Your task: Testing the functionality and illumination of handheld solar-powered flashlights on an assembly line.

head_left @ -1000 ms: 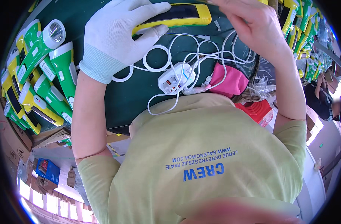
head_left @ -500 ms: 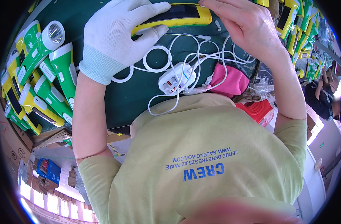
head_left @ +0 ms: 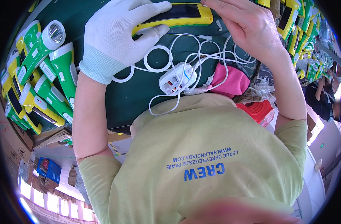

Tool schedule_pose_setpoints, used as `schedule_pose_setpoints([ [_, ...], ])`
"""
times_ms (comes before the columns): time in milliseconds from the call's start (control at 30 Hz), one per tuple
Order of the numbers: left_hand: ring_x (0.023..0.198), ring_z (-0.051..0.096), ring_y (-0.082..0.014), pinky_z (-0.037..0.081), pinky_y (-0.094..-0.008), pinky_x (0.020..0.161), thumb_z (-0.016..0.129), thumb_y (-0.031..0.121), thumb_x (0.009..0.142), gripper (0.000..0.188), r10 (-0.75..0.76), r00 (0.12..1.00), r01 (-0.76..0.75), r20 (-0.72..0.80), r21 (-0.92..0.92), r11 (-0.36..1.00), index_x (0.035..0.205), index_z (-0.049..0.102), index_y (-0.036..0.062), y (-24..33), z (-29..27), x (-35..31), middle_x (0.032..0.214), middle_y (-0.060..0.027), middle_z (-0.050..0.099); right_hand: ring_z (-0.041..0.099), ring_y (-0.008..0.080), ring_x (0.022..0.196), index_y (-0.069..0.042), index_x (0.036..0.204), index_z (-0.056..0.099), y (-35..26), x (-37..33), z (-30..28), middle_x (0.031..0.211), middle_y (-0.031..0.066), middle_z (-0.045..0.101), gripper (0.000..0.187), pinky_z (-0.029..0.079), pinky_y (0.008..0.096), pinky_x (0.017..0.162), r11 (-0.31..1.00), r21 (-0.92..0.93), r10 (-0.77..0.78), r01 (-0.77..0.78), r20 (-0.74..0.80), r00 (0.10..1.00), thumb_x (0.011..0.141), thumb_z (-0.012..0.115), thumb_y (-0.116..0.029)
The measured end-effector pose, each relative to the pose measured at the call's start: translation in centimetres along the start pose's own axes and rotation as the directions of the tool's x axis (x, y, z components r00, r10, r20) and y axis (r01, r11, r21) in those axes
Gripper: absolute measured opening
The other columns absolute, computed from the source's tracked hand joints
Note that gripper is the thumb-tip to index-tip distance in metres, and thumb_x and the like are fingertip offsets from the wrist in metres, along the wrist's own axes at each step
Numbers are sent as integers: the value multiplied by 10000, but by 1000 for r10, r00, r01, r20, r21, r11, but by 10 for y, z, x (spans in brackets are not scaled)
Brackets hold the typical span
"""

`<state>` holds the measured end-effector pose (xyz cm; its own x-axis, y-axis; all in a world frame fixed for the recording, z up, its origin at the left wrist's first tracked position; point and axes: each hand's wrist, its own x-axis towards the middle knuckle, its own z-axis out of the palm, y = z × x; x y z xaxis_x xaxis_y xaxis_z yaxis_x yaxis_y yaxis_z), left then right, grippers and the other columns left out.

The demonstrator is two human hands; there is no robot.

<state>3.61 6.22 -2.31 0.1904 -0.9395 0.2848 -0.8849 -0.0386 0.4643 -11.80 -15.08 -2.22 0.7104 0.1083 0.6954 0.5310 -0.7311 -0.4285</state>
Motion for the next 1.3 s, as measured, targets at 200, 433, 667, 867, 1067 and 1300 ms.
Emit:
schedule_pose_setpoints([
  [200,888,639,-249,521,-324,765,756,219,791,358,-2,1000,2,-1,5,1000,1143,712,177,0,0,0,1032,-58,681,643,266,684,-33,1036,680,-1,1,1,805,90,627,268,523,355,564,999,-35,-7,7,2,1000,775,632,5],
  [433,873,639,-248,523,-319,753,762,210,785,364,23,1000,-23,-12,0,1000,1145,713,180,1,1,2,1025,-58,682,639,260,666,-35,1042,675,-1,-2,1,796,86,625,277,521,353,557,998,-55,-22,20,-35,999,772,630,3],
  [667,877,640,-247,524,-319,755,761,212,787,359,12,1000,-12,-11,-11,1000,1142,714,181,-1,0,0,1025,-57,682,637,259,662,-33,1041,675,3,-1,5,790,88,621,281,518,352,548,999,-17,-52,51,-59,997,766,630,6],
  [867,878,640,-247,523,-320,758,760,220,788,357,9,1000,-9,-8,0,1000,1141,715,181,-2,1,1,1025,-57,682,632,253,651,-32,1034,680,4,-2,4,774,83,611,279,515,348,536,999,-35,-42,41,-35,998,763,630,10],
  [1067,874,640,-245,521,-320,753,759,221,788,358,-1,1000,1,-3,7,1000,1141,715,181,-1,0,-2,1022,-54,682,632,247,651,-32,1035,680,-29,29,-14,772,78,608,273,514,343,532,836,-526,452,-160,493,743,769,628,-1],
  [1300,878,636,-252,519,-326,763,759,221,786,362,-2,1000,2,-2,-9,1000,1142,715,179,-1,1,0,1023,-58,680,639,245,662,-29,1035,680,4,-5,7,788,77,619,274,522,339,545,997,-59,-50,46,-56,997,766,637,-2],
])
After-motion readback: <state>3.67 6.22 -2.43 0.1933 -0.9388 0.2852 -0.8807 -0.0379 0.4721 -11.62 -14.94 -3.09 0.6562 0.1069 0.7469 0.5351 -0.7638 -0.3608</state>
